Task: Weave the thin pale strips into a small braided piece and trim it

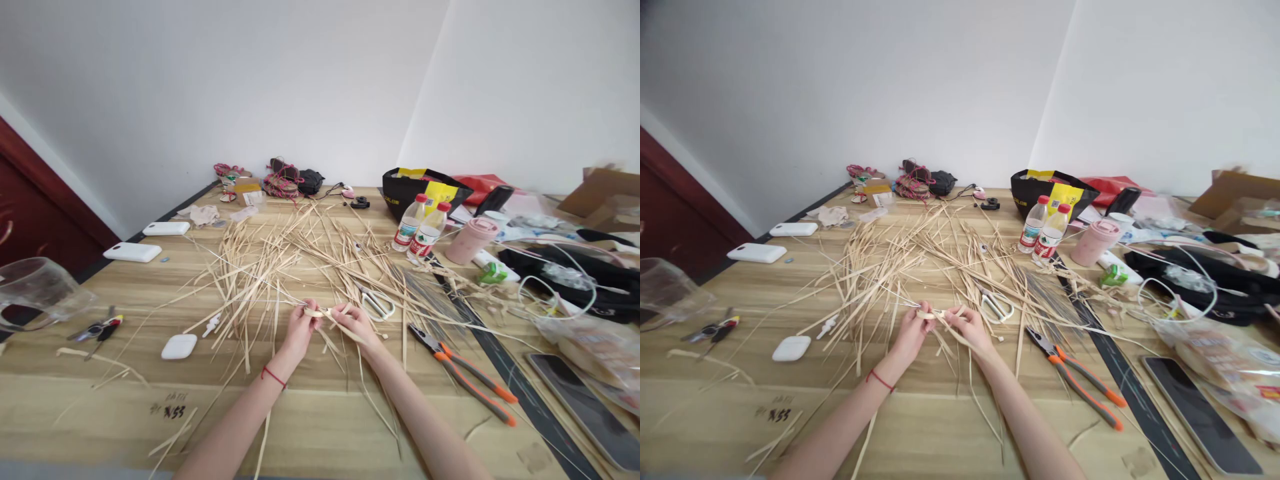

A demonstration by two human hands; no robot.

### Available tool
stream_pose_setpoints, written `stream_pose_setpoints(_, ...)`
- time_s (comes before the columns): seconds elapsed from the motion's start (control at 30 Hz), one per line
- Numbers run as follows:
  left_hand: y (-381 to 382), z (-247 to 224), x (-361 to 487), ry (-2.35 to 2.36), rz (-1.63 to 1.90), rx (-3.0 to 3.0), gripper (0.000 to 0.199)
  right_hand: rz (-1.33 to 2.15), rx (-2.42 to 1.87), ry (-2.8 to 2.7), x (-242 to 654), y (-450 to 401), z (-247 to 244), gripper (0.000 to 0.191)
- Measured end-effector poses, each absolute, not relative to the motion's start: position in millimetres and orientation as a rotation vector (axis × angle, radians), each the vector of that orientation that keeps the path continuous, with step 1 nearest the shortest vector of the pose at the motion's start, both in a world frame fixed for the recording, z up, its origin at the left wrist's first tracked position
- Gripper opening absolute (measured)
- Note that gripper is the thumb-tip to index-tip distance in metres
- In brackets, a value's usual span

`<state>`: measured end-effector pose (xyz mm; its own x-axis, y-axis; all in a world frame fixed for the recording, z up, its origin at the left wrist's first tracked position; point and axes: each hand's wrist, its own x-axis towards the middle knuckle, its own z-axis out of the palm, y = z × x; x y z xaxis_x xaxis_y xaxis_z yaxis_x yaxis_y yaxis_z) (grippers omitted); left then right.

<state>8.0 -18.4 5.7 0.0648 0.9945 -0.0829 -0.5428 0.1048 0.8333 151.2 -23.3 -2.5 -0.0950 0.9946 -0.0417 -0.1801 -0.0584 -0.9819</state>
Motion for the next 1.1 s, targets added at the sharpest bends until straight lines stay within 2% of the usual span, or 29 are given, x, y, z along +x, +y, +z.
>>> stream_pose_setpoints(0.27, -19.2, 7.1, 8.8, 0.843, 1.32, 0.795, 0.025, 1.375, -1.081, -1.163, 152.8, -20.4, -8.5, 0.032)
stream_pose_setpoints(0.83, -16.5, 5.3, 5.4, 0.926, 1.281, 0.959, 0.028, 1.224, -1.085, -1.2, 155.8, -20.2, -6.2, 0.025)
stream_pose_setpoints(1.1, -11.8, 4.9, 0.9, 1.051, 1.369, 1.116, 0.027, 1.292, -1.075, -1.023, 154.5, -18.8, -10.1, 0.024)
